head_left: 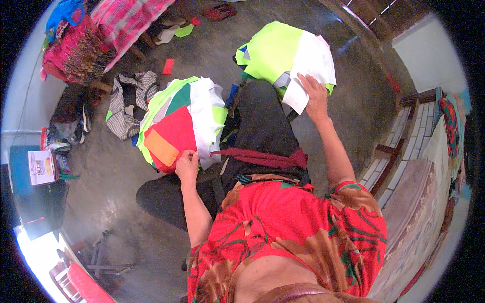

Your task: The person sits on the floor and sorts through a pile of colorful fabric pieces. They pick up individual pieces, fold them, and place them into two separate stacks on either side.

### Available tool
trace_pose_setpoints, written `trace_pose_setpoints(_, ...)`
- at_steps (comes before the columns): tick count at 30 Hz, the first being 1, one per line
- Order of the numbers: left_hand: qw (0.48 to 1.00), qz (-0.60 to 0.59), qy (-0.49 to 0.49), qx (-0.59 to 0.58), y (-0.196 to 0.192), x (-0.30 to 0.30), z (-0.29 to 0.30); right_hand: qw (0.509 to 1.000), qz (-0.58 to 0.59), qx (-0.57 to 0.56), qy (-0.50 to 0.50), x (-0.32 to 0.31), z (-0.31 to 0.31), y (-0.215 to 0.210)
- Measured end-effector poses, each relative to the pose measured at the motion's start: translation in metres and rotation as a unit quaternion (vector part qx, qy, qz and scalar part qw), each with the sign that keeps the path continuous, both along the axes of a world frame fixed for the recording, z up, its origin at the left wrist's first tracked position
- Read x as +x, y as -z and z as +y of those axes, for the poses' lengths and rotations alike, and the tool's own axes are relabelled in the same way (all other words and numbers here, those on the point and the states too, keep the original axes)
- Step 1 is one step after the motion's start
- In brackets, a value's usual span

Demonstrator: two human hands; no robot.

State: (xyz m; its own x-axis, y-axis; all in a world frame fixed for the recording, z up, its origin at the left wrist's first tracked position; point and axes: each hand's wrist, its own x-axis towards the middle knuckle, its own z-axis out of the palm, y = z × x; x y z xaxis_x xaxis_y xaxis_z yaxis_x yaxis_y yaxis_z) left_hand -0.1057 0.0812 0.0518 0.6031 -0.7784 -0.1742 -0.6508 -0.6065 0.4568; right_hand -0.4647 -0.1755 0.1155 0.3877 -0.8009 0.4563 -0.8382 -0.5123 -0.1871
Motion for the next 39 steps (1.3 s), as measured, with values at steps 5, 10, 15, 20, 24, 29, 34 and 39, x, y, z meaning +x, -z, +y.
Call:
trace_pose_setpoints(5,1.000,0.019,-0.012,0.004,-0.008,-0.002,-0.002,0.997,-0.082,0.007,-0.002,-0.004,-0.015,0.009)
trace_pose_setpoints(10,1.000,0.007,-0.017,-0.002,-0.004,0.002,0.001,0.921,-0.343,0.155,0.103,-0.012,-0.041,0.000)
trace_pose_setpoints(15,1.000,0.012,-0.021,-0.020,-0.006,0.001,0.002,0.824,-0.540,0.146,0.085,-0.017,-0.059,-0.060)
trace_pose_setpoints(20,0.999,0.023,-0.025,-0.030,-0.001,0.004,0.003,0.934,-0.355,0.030,0.022,0.006,-0.059,-0.105)
trace_pose_setpoints(24,0.996,0.023,-0.033,-0.084,-0.003,0.003,-0.002,0.707,-0.620,0.248,-0.235,0.049,-0.048,-0.120)
trace_pose_setpoints(29,0.916,0.337,-0.030,-0.215,0.029,0.021,-0.001,0.421,-0.751,0.448,-0.240,0.141,0.025,-0.161)
trace_pose_setpoints(34,0.695,0.676,-0.042,-0.239,0.013,0.005,-0.010,0.325,-0.656,0.593,-0.335,0.178,0.071,-0.120)
trace_pose_setpoints(39,0.542,0.756,-0.171,-0.324,-0.026,-0.024,-0.017,0.301,-0.638,0.646,-0.292,0.195,0.086,-0.078)
